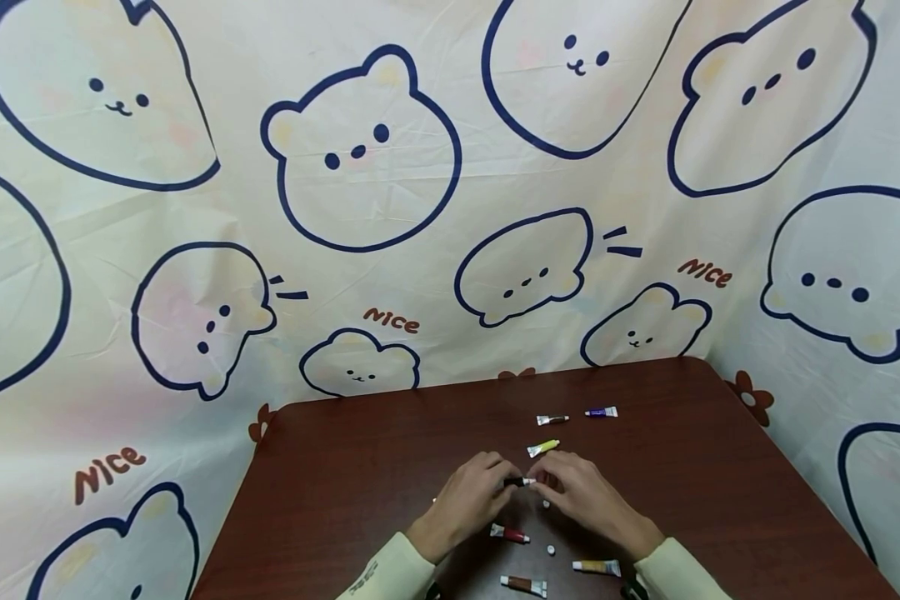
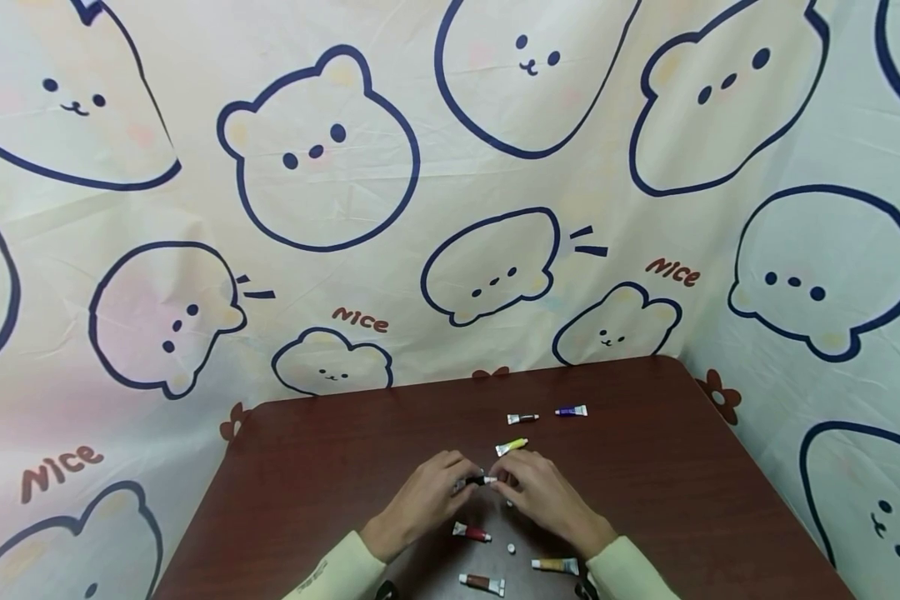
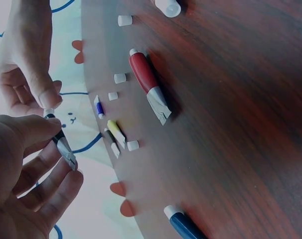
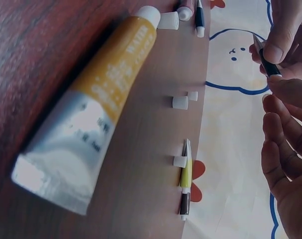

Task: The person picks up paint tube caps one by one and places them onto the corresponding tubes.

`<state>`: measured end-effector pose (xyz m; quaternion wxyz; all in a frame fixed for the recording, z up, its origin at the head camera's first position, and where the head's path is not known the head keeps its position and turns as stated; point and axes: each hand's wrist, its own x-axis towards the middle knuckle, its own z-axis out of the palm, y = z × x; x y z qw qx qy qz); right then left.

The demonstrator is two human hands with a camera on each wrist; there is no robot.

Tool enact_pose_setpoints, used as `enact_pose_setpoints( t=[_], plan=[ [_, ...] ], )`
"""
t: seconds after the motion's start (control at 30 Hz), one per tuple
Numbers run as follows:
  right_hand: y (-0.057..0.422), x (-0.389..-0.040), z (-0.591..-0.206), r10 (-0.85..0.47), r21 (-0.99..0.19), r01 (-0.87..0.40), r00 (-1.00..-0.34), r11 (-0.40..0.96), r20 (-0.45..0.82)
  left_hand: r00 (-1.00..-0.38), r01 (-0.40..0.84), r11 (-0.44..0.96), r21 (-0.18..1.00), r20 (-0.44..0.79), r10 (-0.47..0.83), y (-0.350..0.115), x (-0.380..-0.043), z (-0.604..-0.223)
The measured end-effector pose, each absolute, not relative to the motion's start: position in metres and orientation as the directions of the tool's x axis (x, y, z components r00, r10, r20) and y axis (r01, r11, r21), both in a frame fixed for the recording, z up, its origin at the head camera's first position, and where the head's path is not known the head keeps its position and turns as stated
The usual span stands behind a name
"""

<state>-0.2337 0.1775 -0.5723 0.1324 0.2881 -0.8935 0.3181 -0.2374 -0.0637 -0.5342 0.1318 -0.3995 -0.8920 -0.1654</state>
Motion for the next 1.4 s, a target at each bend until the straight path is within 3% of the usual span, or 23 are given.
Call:
enact_pose_setpoints(
  t=[0.37,0.6,1.1,1.4],
  plan=[
    [0.1774,-0.235,-0.5737,-0.446,-0.454,-0.606,-0.792,0.653,0.416,-0.652,0.752,0.632,0.186,0.347,0.674,-0.0621,-0.2362,-0.5326],
    [0.1791,-0.2352,-0.5764,-0.465,-0.412,-0.602,-0.795,0.684,0.39,-0.625,0.77,0.623,0.136,0.356,0.695,-0.0616,-0.2352,-0.5319],
    [0.1752,-0.2316,-0.5777,-0.411,-0.561,-0.581,-0.814,0.589,0.411,-0.62,0.761,0.643,0.089,0.389,0.681,-0.0592,-0.235,-0.5373],
    [0.1765,-0.2308,-0.5763,-0.414,-0.552,-0.61,-0.792,0.568,0.449,-0.608,0.77,0.63,0.102,0.414,0.677,-0.06,-0.2355,-0.5386]
  ],
)
